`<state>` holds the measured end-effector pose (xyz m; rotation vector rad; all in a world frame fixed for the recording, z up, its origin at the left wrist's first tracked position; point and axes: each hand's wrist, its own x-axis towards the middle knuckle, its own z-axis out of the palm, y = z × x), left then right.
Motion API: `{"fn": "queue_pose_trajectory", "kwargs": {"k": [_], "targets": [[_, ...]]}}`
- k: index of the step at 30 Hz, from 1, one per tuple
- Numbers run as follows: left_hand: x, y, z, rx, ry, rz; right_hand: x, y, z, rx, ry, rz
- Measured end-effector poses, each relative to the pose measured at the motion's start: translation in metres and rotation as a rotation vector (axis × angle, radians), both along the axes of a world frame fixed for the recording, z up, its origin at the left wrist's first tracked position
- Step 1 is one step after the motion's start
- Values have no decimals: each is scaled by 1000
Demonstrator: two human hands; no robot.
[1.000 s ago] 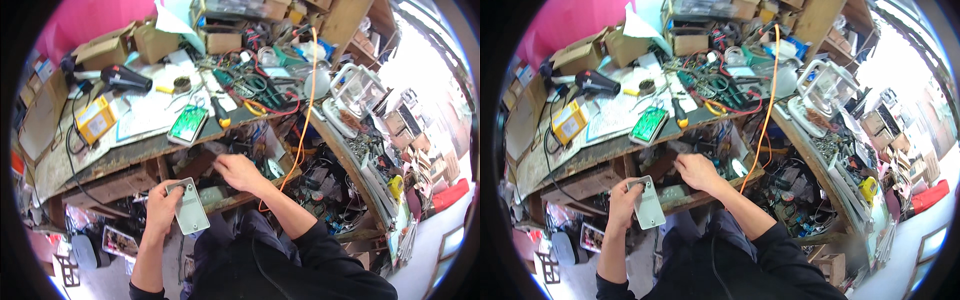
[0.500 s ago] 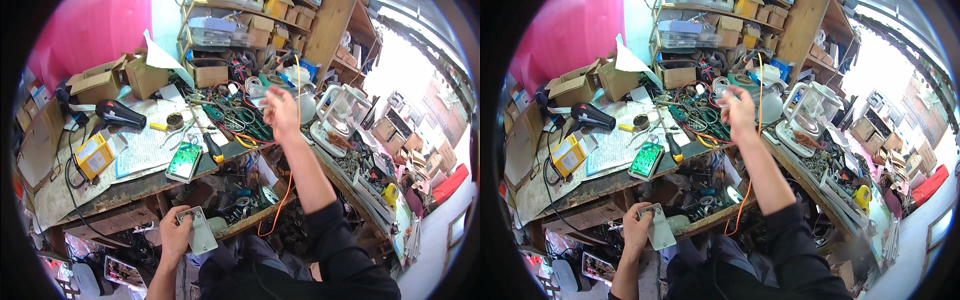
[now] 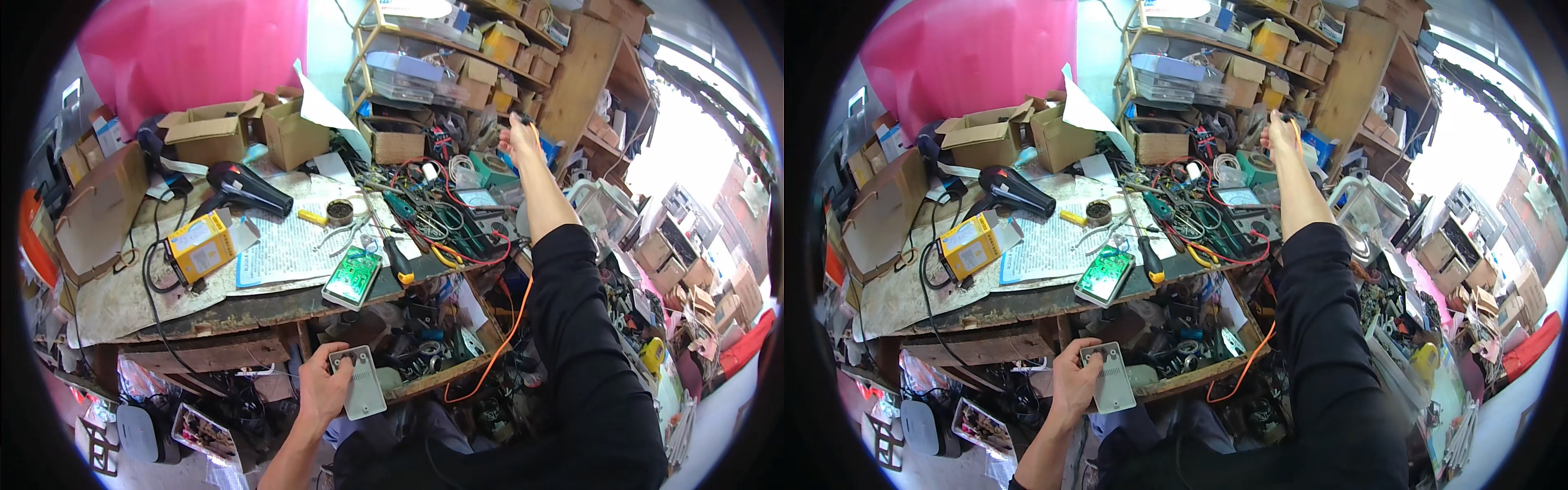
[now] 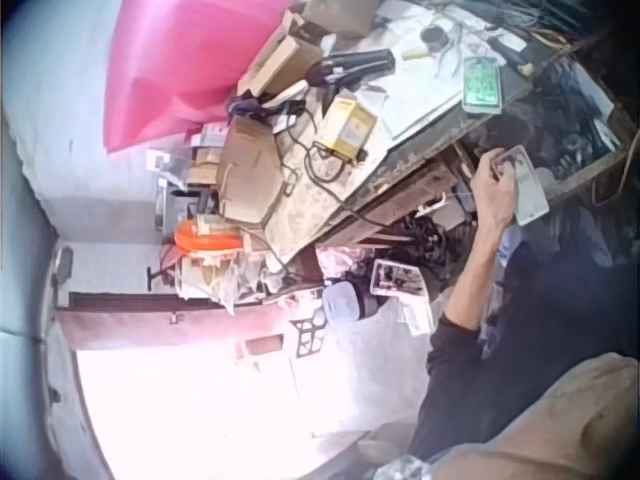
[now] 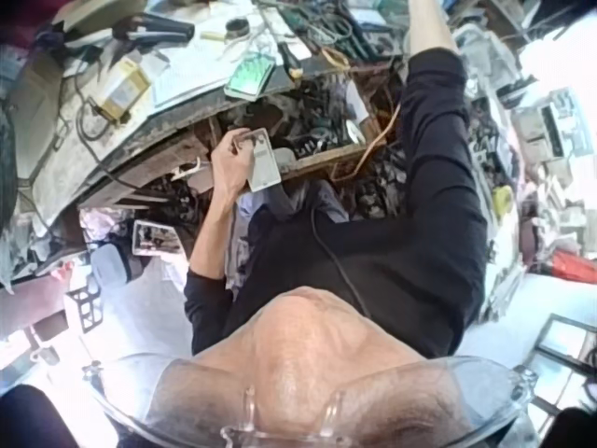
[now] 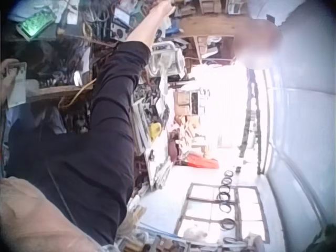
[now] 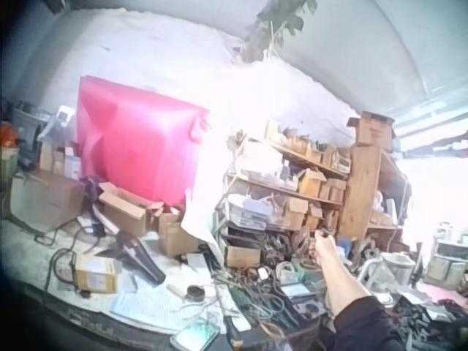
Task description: The person holds a small white plastic electrical box and uses a soldering iron to apply heat to the internal metal terminals. The person repeatedly repositions the box and the soldering iron to work on different connection points inside the unit.
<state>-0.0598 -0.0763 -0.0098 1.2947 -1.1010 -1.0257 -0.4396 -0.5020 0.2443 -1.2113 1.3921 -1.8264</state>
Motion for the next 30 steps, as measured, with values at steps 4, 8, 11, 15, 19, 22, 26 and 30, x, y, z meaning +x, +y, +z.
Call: {"fn": "queue_pose_trajectory", "kwargs": {"k": [4, 8, 11, 15, 19, 22, 26, 30], "targets": [[-5, -3, -10, -24, 77, -24, -10, 27, 2, -266, 556, -522], [0, 0, -3, -24, 115, -60, 12, 102, 5, -477, 634, -446], [4, 2, 1, -37, 86, -62, 38, 178, -14, -459, 425, -158], [4, -2, -8, -26, 111, -67, 54, 286, -65, -503, 305, 102], [4, -3, -4, 13, 45, -120, 48, 352, -108, -595, 315, 141], [1, -7, -1, 58, 46, -156, 59, 382, -132, -735, 203, -17], [-1, -10, -4, 111, 43, -159, 55, 392, -151, -338, 332, 4], [5, -11, -9, 80, 64, -146, 66, 406, -152, -559, 334, -26]]}}
